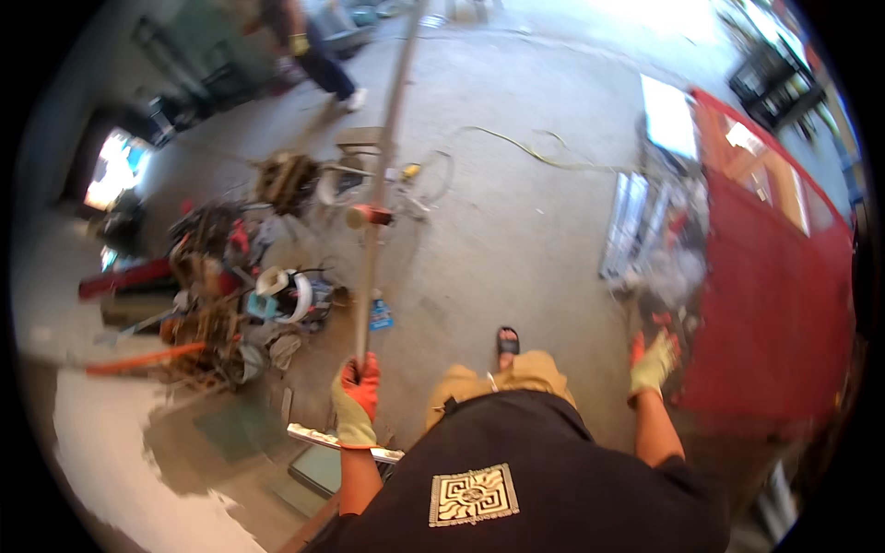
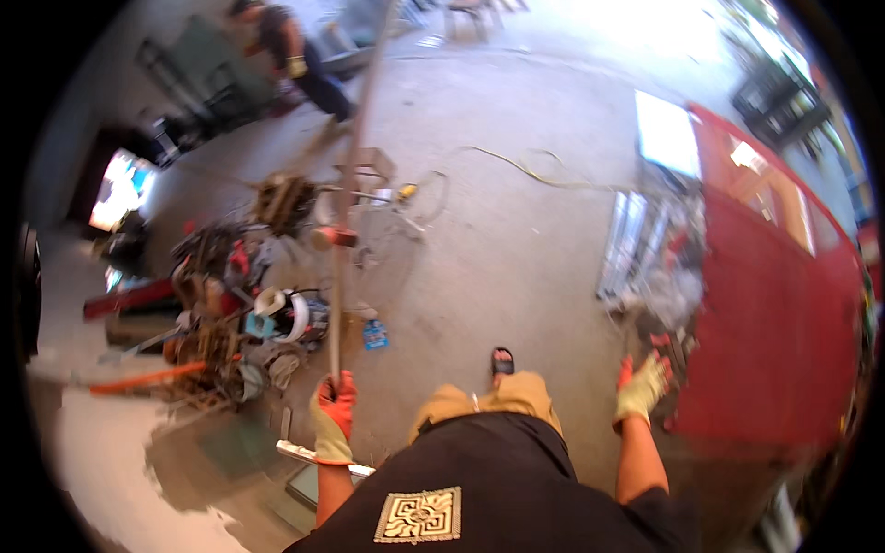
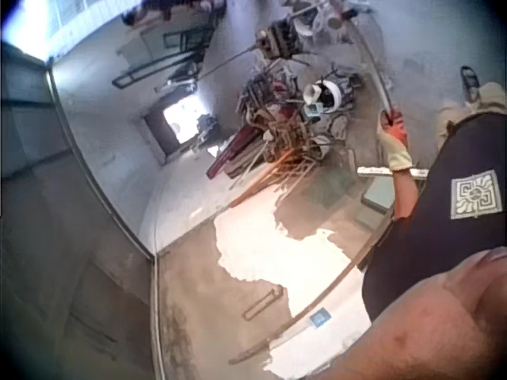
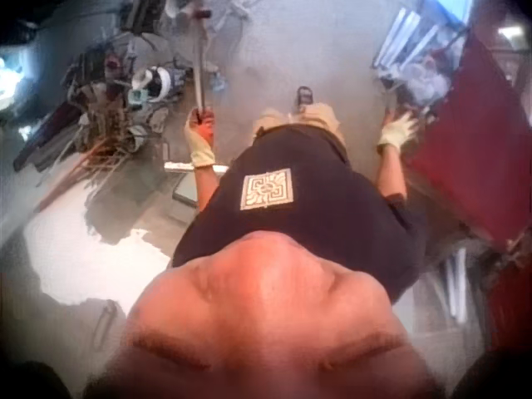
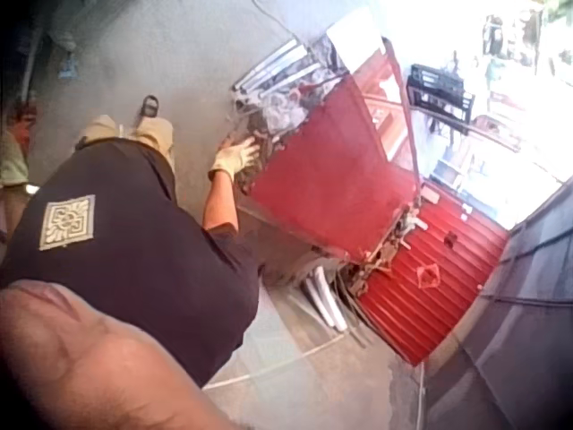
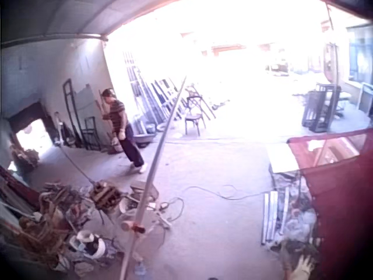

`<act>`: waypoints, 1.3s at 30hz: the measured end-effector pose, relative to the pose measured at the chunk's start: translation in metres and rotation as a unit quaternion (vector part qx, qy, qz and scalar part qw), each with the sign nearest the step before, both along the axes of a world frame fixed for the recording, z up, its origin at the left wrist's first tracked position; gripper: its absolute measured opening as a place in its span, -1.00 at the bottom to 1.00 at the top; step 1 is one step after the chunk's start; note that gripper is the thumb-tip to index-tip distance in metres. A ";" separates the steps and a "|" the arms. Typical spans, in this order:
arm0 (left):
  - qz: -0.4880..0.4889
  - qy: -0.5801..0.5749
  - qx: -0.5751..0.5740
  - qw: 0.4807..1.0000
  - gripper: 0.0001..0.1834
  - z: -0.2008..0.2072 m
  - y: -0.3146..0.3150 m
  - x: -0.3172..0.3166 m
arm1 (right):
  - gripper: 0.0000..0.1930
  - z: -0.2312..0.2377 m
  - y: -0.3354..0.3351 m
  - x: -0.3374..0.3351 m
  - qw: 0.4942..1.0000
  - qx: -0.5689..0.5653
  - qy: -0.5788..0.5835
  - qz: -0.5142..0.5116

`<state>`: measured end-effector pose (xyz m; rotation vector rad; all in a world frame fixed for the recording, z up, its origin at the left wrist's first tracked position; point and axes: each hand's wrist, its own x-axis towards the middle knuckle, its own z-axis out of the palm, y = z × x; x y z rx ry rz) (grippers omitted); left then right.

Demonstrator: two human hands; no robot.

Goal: The person measures a large sheet of glass on a table using a tape measure and a large wooden T-square, then marks the glass with a purple marker.

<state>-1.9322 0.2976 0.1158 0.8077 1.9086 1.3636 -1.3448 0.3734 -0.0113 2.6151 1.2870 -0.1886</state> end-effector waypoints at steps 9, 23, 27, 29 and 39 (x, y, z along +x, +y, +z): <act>-0.176 -0.023 -0.062 0.982 -0.75 0.000 0.181 -0.053 | -0.15 -0.015 0.033 -0.052 0.995 0.062 0.061 -0.043; -0.435 -0.109 -0.064 0.891 -0.80 -0.044 0.491 0.025 | -0.28 0.025 0.035 -0.150 0.787 0.169 0.400 -0.440; -0.535 -0.149 -0.072 0.829 -0.85 -0.068 0.567 0.086 | -0.01 -0.053 0.020 -0.163 0.401 0.347 0.565 -0.632; -0.559 -0.119 -0.089 0.816 -0.87 -0.068 0.592 0.126 | 0.02 -0.062 0.017 -0.161 0.346 0.376 0.589 -0.626; -0.640 0.018 -0.131 0.757 -0.77 -0.077 0.682 0.286 | -0.02 -0.075 0.032 -0.128 0.193 0.452 0.665 -0.563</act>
